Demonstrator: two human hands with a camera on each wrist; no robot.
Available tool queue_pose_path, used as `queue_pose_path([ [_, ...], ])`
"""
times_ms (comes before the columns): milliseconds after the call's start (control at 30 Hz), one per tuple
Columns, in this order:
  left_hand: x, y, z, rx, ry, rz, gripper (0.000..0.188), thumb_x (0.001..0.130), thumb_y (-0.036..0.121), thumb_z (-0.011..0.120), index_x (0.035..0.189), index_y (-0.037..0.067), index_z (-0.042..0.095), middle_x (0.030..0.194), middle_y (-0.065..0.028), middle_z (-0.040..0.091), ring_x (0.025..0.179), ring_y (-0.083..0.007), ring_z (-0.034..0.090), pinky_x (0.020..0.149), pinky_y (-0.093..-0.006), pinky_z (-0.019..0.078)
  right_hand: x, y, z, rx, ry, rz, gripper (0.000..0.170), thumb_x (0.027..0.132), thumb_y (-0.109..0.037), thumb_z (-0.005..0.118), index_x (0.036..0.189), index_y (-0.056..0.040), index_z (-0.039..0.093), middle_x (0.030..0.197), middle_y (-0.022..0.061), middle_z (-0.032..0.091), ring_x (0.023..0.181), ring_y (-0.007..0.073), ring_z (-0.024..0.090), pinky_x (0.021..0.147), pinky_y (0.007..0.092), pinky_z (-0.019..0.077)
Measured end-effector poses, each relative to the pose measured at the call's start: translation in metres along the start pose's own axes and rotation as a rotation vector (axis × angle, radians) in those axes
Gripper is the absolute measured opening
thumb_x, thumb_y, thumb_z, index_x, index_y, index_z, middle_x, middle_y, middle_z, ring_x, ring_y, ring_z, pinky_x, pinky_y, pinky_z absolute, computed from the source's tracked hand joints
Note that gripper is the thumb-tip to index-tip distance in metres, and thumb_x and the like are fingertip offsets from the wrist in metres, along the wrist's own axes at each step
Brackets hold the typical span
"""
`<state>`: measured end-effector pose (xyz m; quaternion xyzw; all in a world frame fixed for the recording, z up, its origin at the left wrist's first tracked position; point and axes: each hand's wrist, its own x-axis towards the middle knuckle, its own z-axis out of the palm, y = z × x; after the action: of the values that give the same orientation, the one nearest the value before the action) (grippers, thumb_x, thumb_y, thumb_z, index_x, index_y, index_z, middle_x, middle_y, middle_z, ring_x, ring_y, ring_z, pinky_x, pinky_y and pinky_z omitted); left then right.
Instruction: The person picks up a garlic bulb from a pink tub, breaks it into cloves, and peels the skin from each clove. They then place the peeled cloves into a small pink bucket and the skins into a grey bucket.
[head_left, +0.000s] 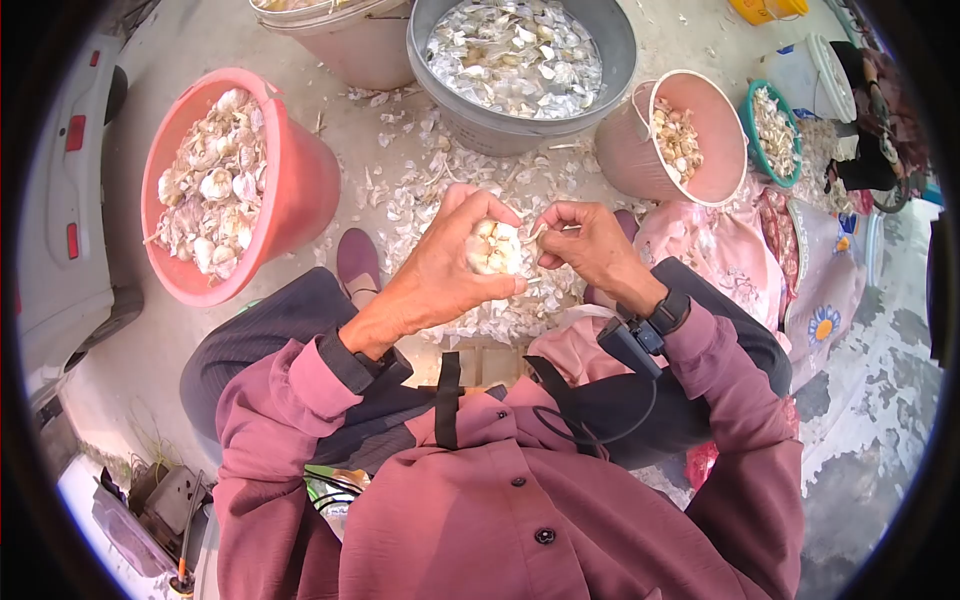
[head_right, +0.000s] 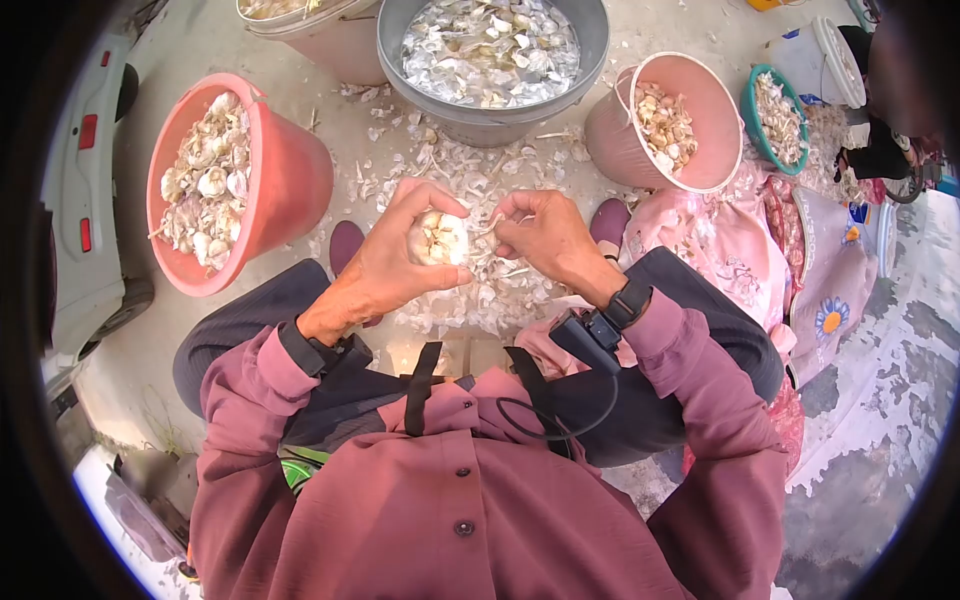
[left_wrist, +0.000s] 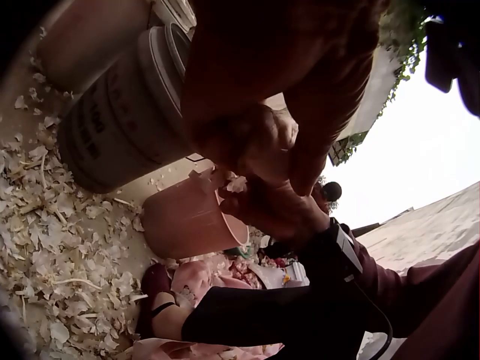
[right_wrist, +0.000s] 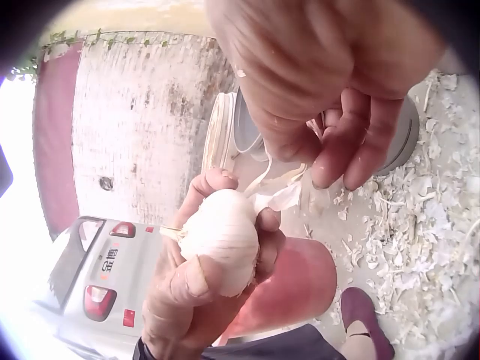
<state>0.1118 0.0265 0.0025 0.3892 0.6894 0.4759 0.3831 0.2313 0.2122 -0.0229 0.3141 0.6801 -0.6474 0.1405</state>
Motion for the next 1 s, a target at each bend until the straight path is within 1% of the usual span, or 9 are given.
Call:
queue_pose_path([
  [100, 0.004, -0.004, -0.004, 0.063, 0.101, 0.108, 0.061, 0.064, 0.011, 0.079, 0.119, 0.010, 0.052, 0.107, -0.0089, 0.041, 0.108, -0.0243, 0.043, 0.092, -0.0331, 0.0391, -0.001, -0.001, -0.007, -0.263, 0.050, 0.019, 0.014, 0.083, -0.007, 0.058, 0.091, 0.0021, 0.064, 0.080, 0.0071, 0.066, 0.067, 0.0105, 0.063, 0.064, 0.0246, 0.0518],
  [200, 0.006, 0.002, -0.008, 0.086, 0.074, 0.063, 0.066, 0.064, 0.011, 0.079, 0.124, 0.010, 0.052, 0.108, -0.0096, 0.043, 0.108, -0.0248, 0.044, 0.095, -0.0342, 0.0383, 0.003, 0.008, -0.011, -0.625, -0.034, -0.409, 0.017, 0.083, -0.009, 0.058, 0.093, 0.0032, 0.066, 0.096, 0.0158, 0.067, 0.081, 0.0248, 0.066, 0.072, 0.0338, 0.0511],
  [233, 0.007, 0.004, -0.008, 0.086, 0.075, 0.066, 0.066, 0.064, 0.011, 0.079, 0.124, 0.010, 0.052, 0.108, -0.0096, 0.043, 0.108, -0.0248, 0.044, 0.095, -0.0342, 0.0383, 0.001, 0.005, -0.010, -0.627, -0.032, -0.411, 0.017, 0.083, -0.009, 0.058, 0.093, 0.0032, 0.066, 0.096, 0.0158, 0.067, 0.081, 0.0248, 0.066, 0.072, 0.0338, 0.0511],
  [300, 0.008, 0.009, -0.006, -0.077, 0.070, -0.034, 0.070, 0.066, 0.009, 0.078, 0.127, 0.008, 0.044, 0.111, -0.0114, 0.045, 0.105, -0.0224, 0.048, 0.092, -0.0338, 0.0409, -0.005, -0.012, -0.006, -0.718, 0.138, -0.677, 0.018, 0.084, -0.015, 0.060, 0.089, 0.0000, 0.068, 0.100, 0.0190, 0.067, 0.092, 0.0324, 0.064, 0.081, 0.0406, 0.0485],
  [500, 0.007, 0.013, -0.001, -0.300, -0.001, -0.232, 0.073, 0.071, 0.001, 0.070, 0.130, 0.011, 0.027, 0.117, -0.0111, 0.051, 0.103, -0.0166, 0.051, 0.089, -0.0294, 0.0431, -0.021, -0.059, -0.005, -0.310, 0.041, -0.415, 0.017, 0.079, -0.004, 0.065, 0.095, -0.0024, 0.066, 0.089, 0.0100, 0.060, 0.080, 0.0242, 0.060, 0.067, 0.0317, 0.0471],
  [567, 0.006, 0.014, 0.001, -0.347, -0.033, -0.232, 0.070, 0.070, 0.002, 0.068, 0.126, 0.010, 0.027, 0.107, -0.0102, 0.052, 0.096, -0.0158, 0.050, 0.082, -0.0292, 0.0431, -0.023, -0.058, 0.001, -0.216, 0.055, -0.398, 0.021, 0.078, -0.001, 0.063, 0.098, -0.0034, 0.065, 0.087, 0.0093, 0.059, 0.079, 0.0232, 0.060, 0.066, 0.0312, 0.0463],
  [633, 0.007, 0.005, 0.004, -0.381, -0.067, -0.251, 0.064, 0.072, 0.002, 0.063, 0.125, 0.010, 0.028, 0.110, -0.0095, 0.052, 0.094, -0.0150, 0.050, 0.082, -0.0282, 0.0412, -0.015, -0.048, -0.002, -0.333, -0.048, -0.747, 0.028, 0.078, -0.001, 0.060, 0.105, -0.0054, 0.064, 0.090, 0.0104, 0.059, 0.080, 0.0252, 0.060, 0.068, 0.0342, 0.0468],
  [900, 0.005, 0.024, 0.002, -0.807, -0.170, -0.432, 0.062, 0.068, 0.002, 0.060, 0.124, 0.010, 0.033, 0.111, -0.0045, 0.052, 0.102, -0.0132, 0.051, 0.088, -0.0264, 0.0394, -0.026, -0.045, -0.001, -0.492, -0.084, -0.993, 0.016, 0.076, -0.007, 0.060, 0.091, -0.0042, 0.060, 0.090, 0.0116, 0.054, 0.082, 0.0319, 0.059, 0.068, 0.0406, 0.0482],
  [1000, 0.003, 0.025, 0.006, -0.723, -0.210, -0.432, 0.076, 0.062, -0.003, 0.074, 0.125, 0.011, 0.034, 0.115, -0.0040, 0.051, 0.105, -0.0131, 0.053, 0.084, -0.0259, 0.0451, -0.030, -0.042, 0.005, -0.493, -0.029, -1.037, 0.015, 0.075, -0.008, 0.060, 0.089, -0.0031, 0.059, 0.090, 0.0119, 0.054, 0.079, 0.0324, 0.059, 0.065, 0.0407, 0.0487],
])
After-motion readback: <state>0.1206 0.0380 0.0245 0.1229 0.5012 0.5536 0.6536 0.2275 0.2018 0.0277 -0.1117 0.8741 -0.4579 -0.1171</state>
